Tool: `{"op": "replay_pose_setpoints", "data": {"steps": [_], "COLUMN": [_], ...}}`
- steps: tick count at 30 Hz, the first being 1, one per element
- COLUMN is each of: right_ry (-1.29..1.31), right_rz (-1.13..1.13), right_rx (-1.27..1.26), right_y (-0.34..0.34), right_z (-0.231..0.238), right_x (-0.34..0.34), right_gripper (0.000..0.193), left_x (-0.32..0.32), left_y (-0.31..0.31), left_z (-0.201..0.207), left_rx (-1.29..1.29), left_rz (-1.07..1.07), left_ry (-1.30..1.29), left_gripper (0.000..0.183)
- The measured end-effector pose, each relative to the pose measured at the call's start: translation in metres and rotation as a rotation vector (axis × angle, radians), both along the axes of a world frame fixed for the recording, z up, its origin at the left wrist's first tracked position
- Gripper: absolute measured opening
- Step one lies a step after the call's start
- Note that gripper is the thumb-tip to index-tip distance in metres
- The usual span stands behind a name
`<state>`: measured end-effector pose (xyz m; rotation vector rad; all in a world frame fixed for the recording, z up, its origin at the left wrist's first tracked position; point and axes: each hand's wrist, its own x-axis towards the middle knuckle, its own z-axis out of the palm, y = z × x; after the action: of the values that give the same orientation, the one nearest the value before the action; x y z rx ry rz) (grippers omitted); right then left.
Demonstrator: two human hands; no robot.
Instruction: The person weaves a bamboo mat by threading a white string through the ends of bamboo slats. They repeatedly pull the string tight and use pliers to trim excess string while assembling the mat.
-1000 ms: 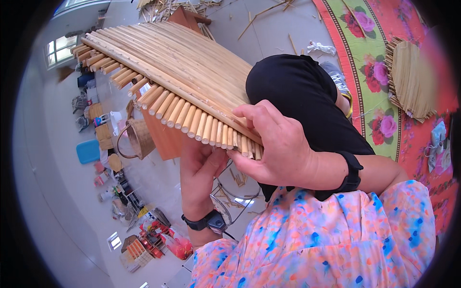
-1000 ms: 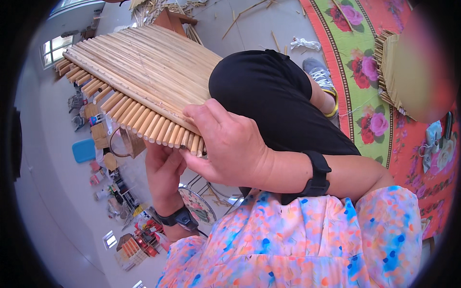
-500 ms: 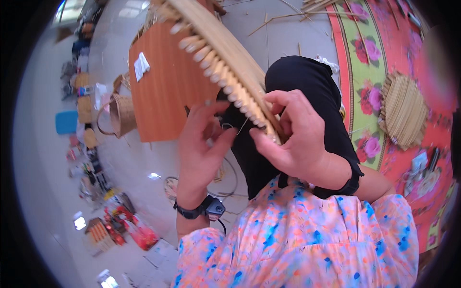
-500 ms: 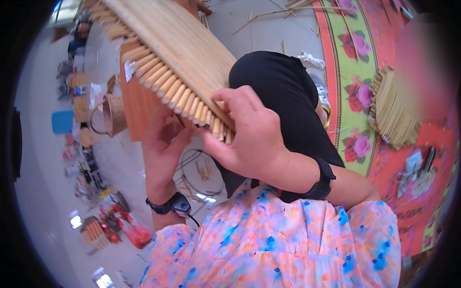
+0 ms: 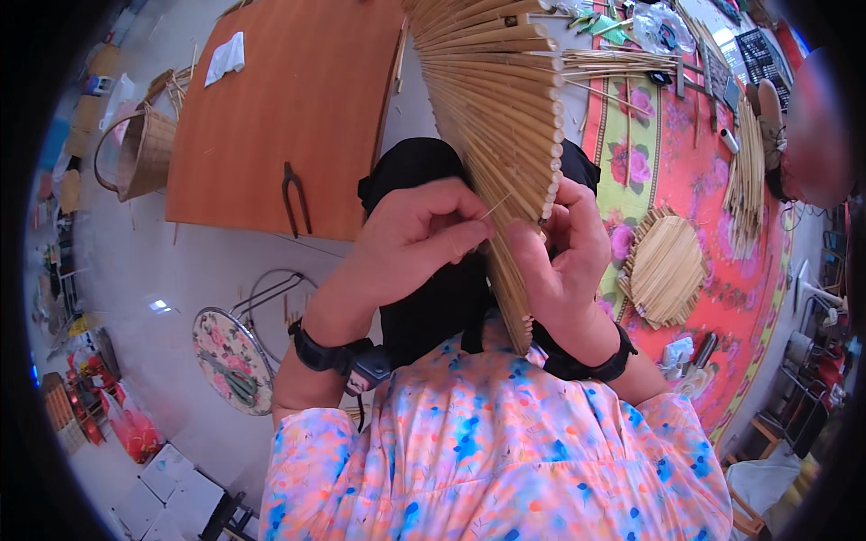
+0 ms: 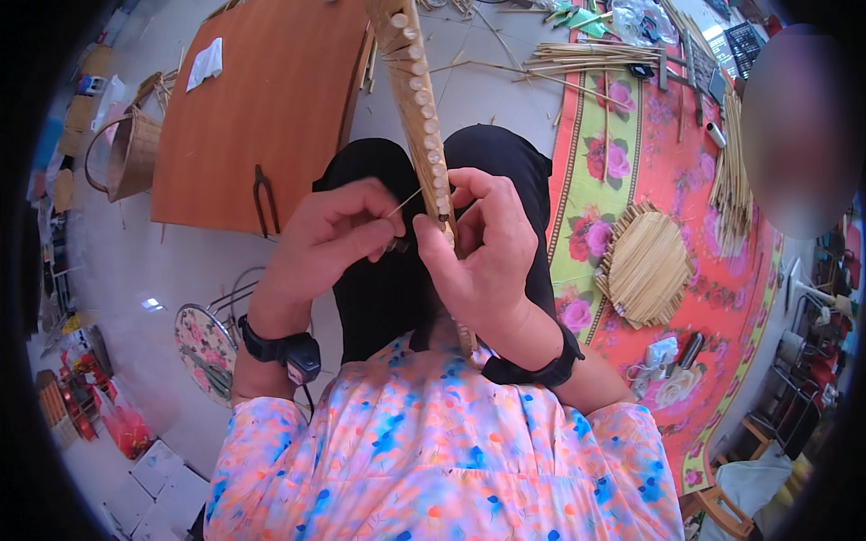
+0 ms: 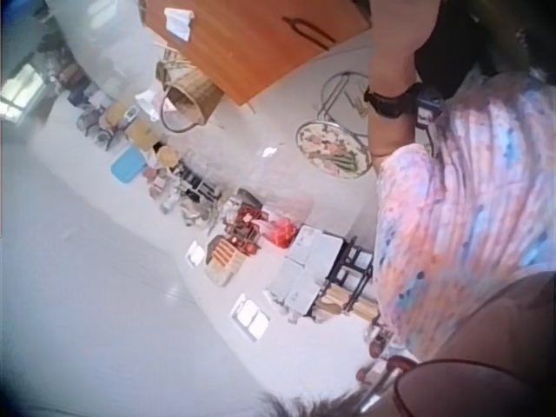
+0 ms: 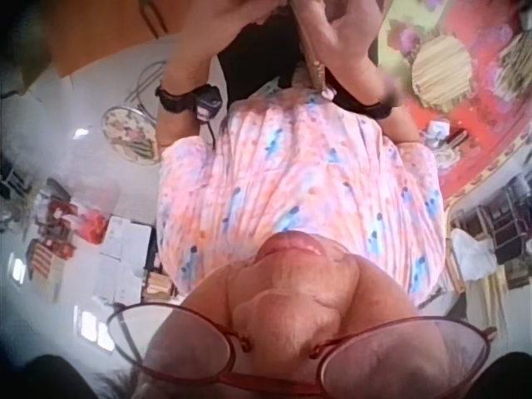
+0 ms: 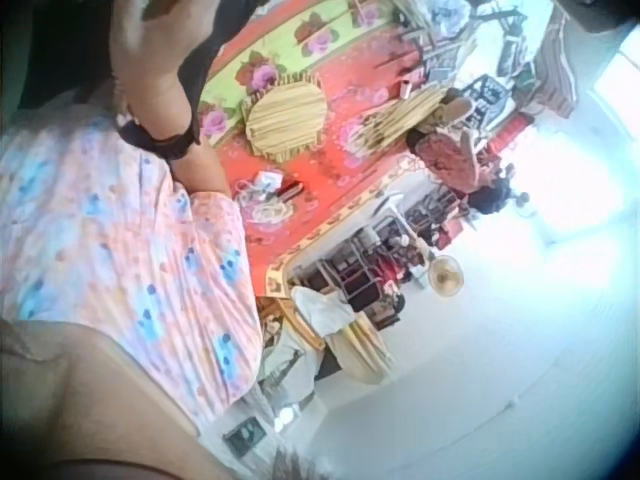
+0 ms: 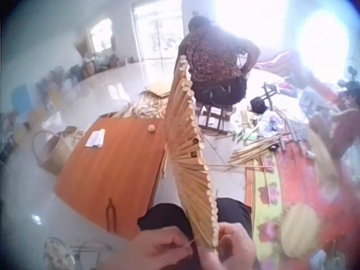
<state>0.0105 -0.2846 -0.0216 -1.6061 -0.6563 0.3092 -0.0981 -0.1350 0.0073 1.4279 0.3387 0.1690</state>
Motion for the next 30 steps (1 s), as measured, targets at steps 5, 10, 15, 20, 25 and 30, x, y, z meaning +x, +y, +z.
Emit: {"op": "replay_pose_setpoints", "data": {"steps": [5,10,15,20,25,30], "right_ry": [-0.129,-0.291,-0.57,-0.716,-0.748,-0.479], "right_rz": [0.014,0.051,0.026,0.029,-0.005,-0.052], "right_rx": [-0.086,-0.371,-0.435,-0.479,-0.42,-0.516], "right_y": [0.001,0.008,0.012,0.009,0.013,0.002], "right_z": [0.012,0.046,0.045,0.043,0.042,0.041], "right_x": [0.002,0.009,0.006,0.004,0.003,0.006], "right_gripper": [0.029,0.023,0.018,0.017,0.018,0.022], "left_x": [0.011,0.02,0.022,0.021,0.018,-0.004], "left_y": [0.0,-0.002,0.002,0.0,0.005,0.02], "left_z": [-0.025,-0.032,-0.027,-0.031,-0.024,-0.009], "left_rx": [-0.453,-0.594,-0.224,-0.171,-0.099,0.056], "left_rz": [0.05,0.043,0.08,0.086,0.076,0.183], "left_ry": [-0.393,-0.401,-0.451,-0.534,-0.517,-0.181], "left_gripper": [0.018,0.025,0.03,0.016,0.015,0.023]}}
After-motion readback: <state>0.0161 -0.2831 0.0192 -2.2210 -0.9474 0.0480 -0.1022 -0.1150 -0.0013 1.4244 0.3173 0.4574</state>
